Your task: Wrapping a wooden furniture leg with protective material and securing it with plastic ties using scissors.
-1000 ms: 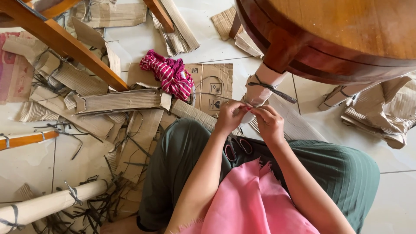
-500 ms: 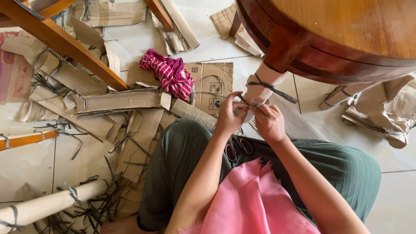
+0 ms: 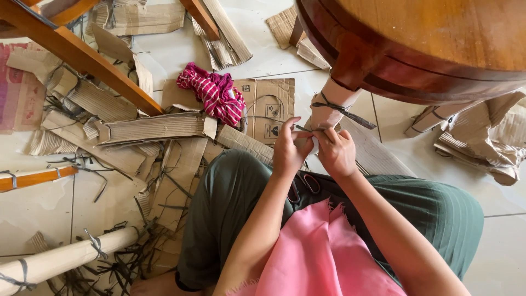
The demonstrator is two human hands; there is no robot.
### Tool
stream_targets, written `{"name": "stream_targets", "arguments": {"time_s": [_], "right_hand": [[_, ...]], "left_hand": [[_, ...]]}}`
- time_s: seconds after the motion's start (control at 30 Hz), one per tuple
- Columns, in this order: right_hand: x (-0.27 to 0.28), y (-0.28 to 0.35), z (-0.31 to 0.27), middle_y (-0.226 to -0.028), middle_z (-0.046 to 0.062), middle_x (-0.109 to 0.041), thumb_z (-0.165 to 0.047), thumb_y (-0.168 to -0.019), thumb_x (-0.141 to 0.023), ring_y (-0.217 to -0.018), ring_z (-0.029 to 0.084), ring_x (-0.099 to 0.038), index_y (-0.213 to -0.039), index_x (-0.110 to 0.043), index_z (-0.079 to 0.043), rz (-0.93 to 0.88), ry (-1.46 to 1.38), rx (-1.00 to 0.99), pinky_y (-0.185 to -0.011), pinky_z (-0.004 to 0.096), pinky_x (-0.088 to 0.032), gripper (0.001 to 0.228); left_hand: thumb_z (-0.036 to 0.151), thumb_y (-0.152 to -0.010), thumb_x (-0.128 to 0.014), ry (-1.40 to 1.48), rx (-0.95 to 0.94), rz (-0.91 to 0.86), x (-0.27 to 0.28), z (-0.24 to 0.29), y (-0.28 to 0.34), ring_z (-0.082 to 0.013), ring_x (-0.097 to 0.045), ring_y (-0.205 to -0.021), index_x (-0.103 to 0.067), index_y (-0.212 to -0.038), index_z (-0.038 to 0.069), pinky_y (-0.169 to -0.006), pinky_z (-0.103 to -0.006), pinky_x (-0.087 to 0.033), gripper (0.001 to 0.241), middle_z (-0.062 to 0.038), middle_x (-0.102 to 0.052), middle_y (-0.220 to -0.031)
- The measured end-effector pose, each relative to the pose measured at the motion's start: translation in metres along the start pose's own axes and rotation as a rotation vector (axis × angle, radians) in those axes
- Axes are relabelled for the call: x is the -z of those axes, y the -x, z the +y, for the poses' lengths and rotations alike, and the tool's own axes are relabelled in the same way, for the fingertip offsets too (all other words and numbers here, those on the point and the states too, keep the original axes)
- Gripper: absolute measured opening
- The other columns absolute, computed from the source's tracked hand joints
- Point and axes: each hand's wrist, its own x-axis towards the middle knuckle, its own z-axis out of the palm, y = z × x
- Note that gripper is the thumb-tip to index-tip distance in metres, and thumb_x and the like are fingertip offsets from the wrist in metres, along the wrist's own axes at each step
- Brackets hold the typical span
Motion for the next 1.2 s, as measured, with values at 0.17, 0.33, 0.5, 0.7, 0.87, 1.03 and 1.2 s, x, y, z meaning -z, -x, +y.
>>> {"name": "stream_targets", "arguments": {"time_s": [0.17,0.33,0.5,0.7,0.87,1.03,1.2], "right_hand": [[-0.008,0.019,-0.008,-0.087,-0.002,-0.056,-0.001,-0.093,-0.065,-0.062,0.022,-0.061,-0.094,-0.071,-0.014,-0.033,-0.069,-0.188,-0.063,0.032,-0.042,0.015],[-0.009,0.017,-0.018,-0.085,0.01,-0.063,0.008,-0.09,-0.067,-0.07,0.036,-0.066,-0.097,-0.073,-0.004,0.016,-0.41,-0.482,-0.064,0.036,-0.05,0.015],[-0.02,0.026,-0.025,-0.087,0.014,-0.066,0.013,-0.087,-0.069,-0.071,0.032,-0.07,-0.096,-0.075,-0.001,0.065,-0.562,-0.763,-0.061,0.033,-0.054,0.018],[-0.017,0.021,-0.023,-0.085,0.016,-0.066,0.016,-0.086,-0.069,-0.069,0.032,-0.071,-0.093,-0.077,0.001,0.023,-0.605,-0.816,-0.06,0.035,-0.057,0.018],[-0.012,0.016,-0.03,-0.077,0.01,-0.065,0.014,-0.083,-0.073,-0.065,0.024,-0.067,-0.088,-0.079,-0.005,0.054,-0.562,-0.841,-0.059,0.033,-0.053,0.02],[-0.016,0.029,-0.023,-0.071,0.003,-0.067,0.008,-0.081,-0.079,-0.065,0.018,-0.064,-0.082,-0.078,-0.014,0.06,-0.512,-0.849,-0.062,0.027,-0.049,0.022],[-0.017,0.038,-0.007,-0.064,0.002,-0.06,0.007,-0.08,-0.079,-0.059,0.018,-0.057,-0.072,-0.065,-0.014,0.087,-0.47,-0.859,-0.06,0.029,-0.044,0.027]], "left_hand": [[0.013,-0.076,-0.079,0.122,0.276,0.004,0.004,0.024,-0.005,-0.0207,-0.077,-0.091,-0.05,-0.135,0.02,-0.092,-0.0355,-0.059,0.066,0.001,-0.078,-0.081],[0.007,-0.076,-0.08,0.309,0.515,-0.053,0.004,0.006,-0.006,-0.0247,-0.077,-0.081,-0.049,-0.139,0.017,-0.082,-0.0354,-0.062,0.071,-0.009,-0.078,-0.082],[0.016,-0.073,-0.092,0.654,0.769,-0.168,-0.002,-0.02,-0.004,-0.0224,-0.075,-0.088,-0.042,-0.148,0.003,-0.08,-0.0317,-0.061,0.09,-0.018,-0.077,-0.095],[0.021,-0.069,-0.1,0.802,0.824,-0.177,-0.013,-0.047,0.001,-0.0257,-0.076,-0.091,-0.044,-0.143,-0.001,-0.087,-0.0334,-0.06,0.095,-0.022,-0.075,-0.1],[0.019,-0.073,-0.091,0.56,0.761,-0.185,-0.006,-0.032,0.0,-0.0189,-0.073,-0.084,-0.045,-0.132,0.003,-0.081,-0.0291,-0.06,0.077,-0.014,-0.075,-0.092],[0.011,-0.081,-0.076,0.145,0.38,-0.181,-0.002,0.002,-0.006,-0.0236,-0.075,-0.084,-0.042,-0.113,0.012,-0.081,-0.0385,-0.059,0.046,-0.008,-0.076,-0.087],[0.009,-0.081,-0.07,0.031,0.245,-0.068,-0.008,0.002,-0.013,-0.0292,-0.073,-0.084,-0.041,-0.099,0.013,-0.079,-0.0435,-0.057,0.034,-0.007,-0.072,-0.086]]}}
